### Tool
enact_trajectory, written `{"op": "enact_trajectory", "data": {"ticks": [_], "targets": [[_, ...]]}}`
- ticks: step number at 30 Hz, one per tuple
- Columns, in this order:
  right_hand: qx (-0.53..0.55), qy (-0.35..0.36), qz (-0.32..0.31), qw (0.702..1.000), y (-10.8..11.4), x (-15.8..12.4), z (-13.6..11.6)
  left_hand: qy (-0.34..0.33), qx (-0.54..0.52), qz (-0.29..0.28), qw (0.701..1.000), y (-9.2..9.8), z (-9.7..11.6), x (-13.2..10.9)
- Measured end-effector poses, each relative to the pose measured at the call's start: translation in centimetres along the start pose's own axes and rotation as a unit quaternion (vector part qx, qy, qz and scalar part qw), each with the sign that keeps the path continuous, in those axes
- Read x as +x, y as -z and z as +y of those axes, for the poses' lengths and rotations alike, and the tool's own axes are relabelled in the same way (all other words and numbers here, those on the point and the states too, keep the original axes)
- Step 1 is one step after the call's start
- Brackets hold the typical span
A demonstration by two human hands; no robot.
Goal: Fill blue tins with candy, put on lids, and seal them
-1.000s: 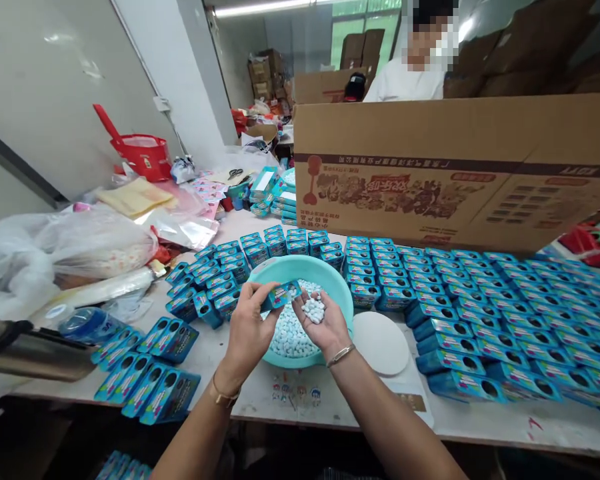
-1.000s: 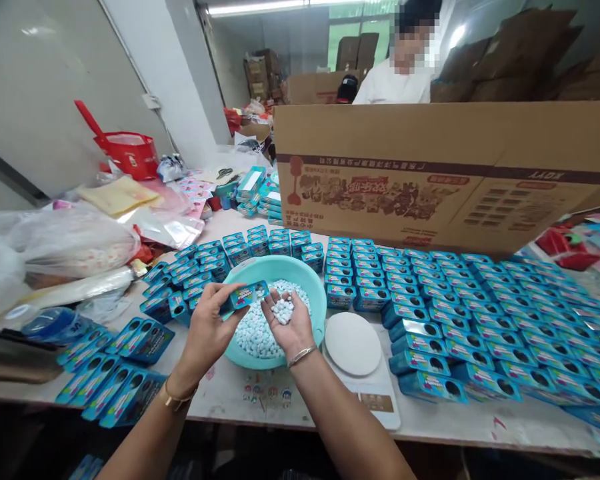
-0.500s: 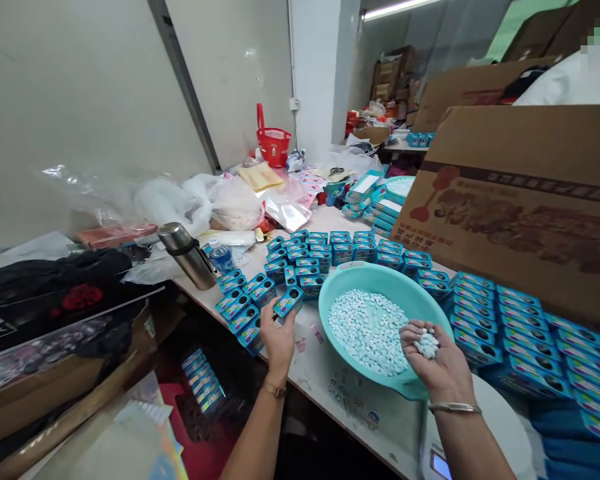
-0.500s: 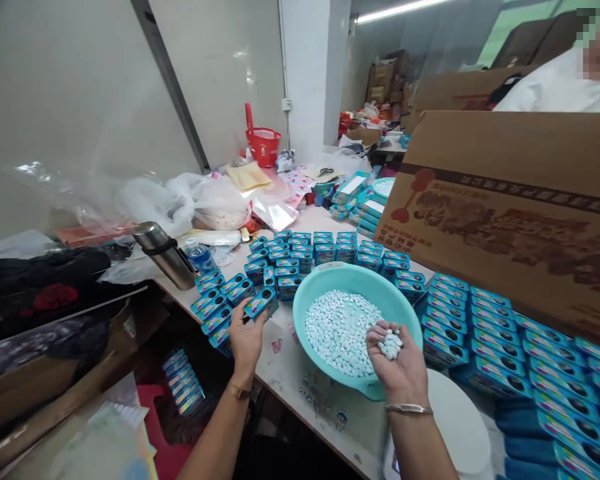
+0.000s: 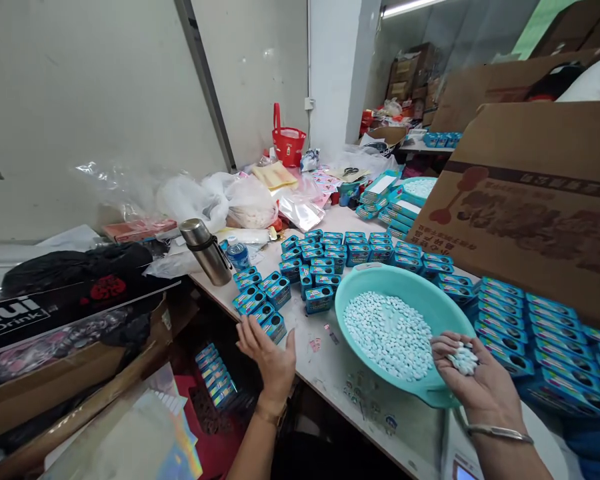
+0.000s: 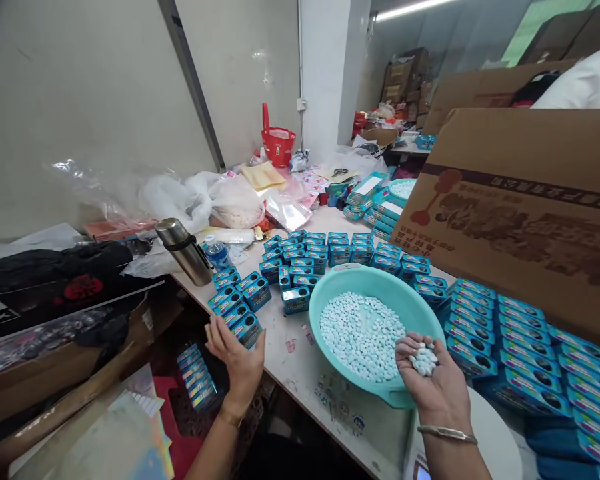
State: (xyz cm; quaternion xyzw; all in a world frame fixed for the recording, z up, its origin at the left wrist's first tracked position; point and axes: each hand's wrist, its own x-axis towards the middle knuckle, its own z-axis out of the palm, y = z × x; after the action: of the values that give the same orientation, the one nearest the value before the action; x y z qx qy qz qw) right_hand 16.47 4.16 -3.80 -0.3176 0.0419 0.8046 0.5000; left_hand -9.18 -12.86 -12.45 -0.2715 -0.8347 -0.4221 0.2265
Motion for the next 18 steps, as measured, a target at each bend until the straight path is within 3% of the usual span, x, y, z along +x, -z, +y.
{"op": "enact_trajectory", "data": {"ticks": [2,5,11,14,16,18], "targets": [[0.003,-0.002,0.001,1.000,0.1,-0.1,0.2,0.014,0.050,-0.041,0.998,0.7,-1.9,-0.9],[0.013,-0.008,-0.004,1.000,0.2,-0.2,0.5,-0.018,0.038,-0.085,0.996,0.7,-3.8,-2.2],[0.020,-0.002,-0.040,0.999,1.9,-0.3,-0.4,-0.069,-0.062,-0.050,0.994,0.7,-5.4,-2.7],[0.043,0.028,-0.049,0.997,3.0,-1.2,-2.2,-0.078,-0.108,-0.067,0.989,2.0,-4.6,-2.4],[0.080,0.050,-0.037,0.995,3.7,-2.5,-3.9,-0.058,-0.165,-0.093,0.980,3.3,-2.9,-2.6],[0.111,0.078,-0.026,0.990,4.4,-3.9,-5.7,-0.039,-0.221,-0.153,0.962,4.7,-0.5,-3.0]]}}
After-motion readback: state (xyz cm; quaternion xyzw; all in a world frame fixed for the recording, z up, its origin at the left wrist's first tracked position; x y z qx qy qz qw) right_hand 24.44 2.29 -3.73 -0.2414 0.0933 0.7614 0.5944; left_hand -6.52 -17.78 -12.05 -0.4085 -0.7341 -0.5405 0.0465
